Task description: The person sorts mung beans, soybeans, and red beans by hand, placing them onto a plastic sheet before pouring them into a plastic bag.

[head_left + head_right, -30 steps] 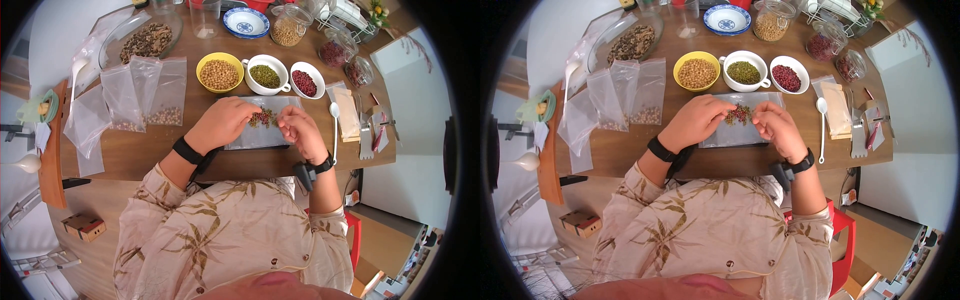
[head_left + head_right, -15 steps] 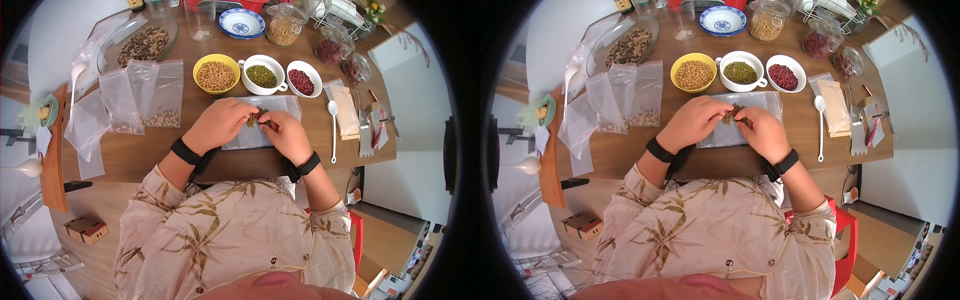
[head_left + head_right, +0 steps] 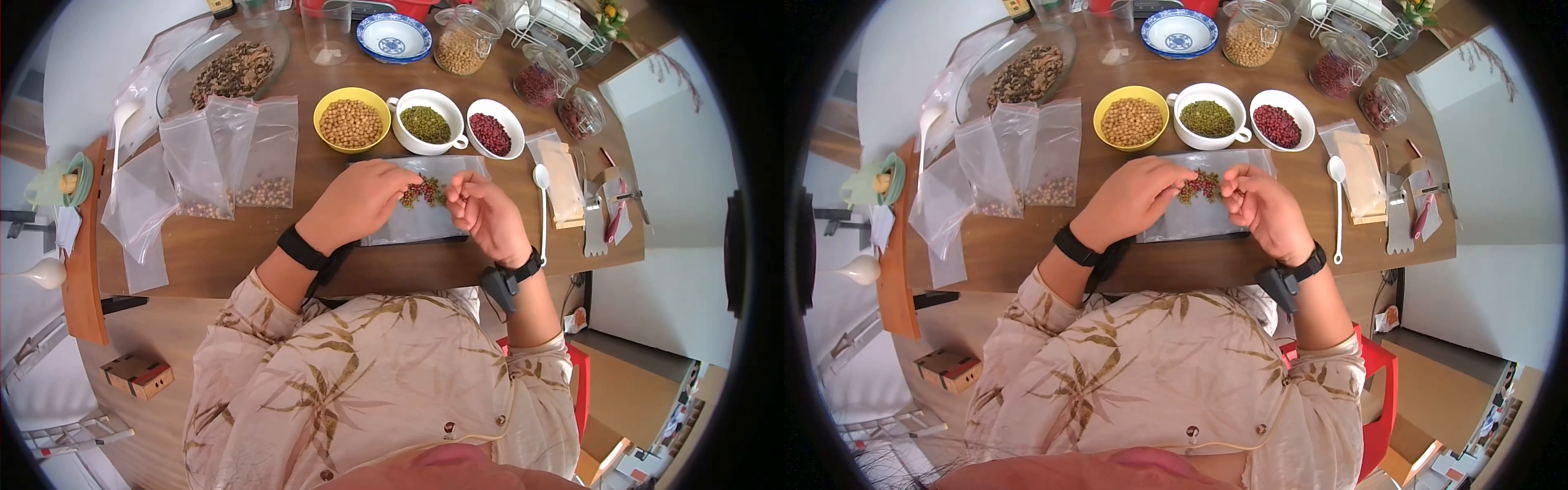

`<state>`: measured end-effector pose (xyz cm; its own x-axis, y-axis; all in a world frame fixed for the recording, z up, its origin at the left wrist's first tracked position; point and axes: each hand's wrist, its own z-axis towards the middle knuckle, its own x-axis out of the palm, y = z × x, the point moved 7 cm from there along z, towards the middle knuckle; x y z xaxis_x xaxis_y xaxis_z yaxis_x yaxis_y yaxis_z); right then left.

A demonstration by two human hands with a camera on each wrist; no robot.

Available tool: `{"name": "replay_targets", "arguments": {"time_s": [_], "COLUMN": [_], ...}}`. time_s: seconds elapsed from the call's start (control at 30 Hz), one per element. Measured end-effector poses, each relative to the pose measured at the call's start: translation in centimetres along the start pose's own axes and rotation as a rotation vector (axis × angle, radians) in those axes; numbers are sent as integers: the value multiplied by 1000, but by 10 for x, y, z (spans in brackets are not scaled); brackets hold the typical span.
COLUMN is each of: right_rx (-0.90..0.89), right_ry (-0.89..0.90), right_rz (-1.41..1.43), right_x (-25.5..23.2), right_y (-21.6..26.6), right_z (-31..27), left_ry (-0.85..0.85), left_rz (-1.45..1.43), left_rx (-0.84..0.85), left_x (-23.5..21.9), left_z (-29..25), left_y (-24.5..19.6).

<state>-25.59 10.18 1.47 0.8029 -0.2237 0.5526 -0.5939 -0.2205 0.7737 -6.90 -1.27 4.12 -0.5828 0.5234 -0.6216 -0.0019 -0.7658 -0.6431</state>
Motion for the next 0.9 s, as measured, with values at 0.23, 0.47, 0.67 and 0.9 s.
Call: {"name": "replay_targets", "arguments": {"time_s": [0.23, 0.47, 0.67, 0.9], "right_rx": [-319, -258, -333, -434], "right_ry": [-258, -273, -276, -243], "right_rz": [-1300, -1381, -1490, -1553], "right_x": [28, 30, 40, 45], "right_y": [5, 7, 7, 4], "right_z": [-1, -4, 0, 6], "left_ry": [-21, -10, 2, -4], "left_rz": [-7, 1, 8, -10], "left_rx": [1, -13, -21, -9], "left_x": [1, 0, 0, 1], "left_z": [-1, -2, -2, -2], "left_y": [4, 3, 2, 6]}}
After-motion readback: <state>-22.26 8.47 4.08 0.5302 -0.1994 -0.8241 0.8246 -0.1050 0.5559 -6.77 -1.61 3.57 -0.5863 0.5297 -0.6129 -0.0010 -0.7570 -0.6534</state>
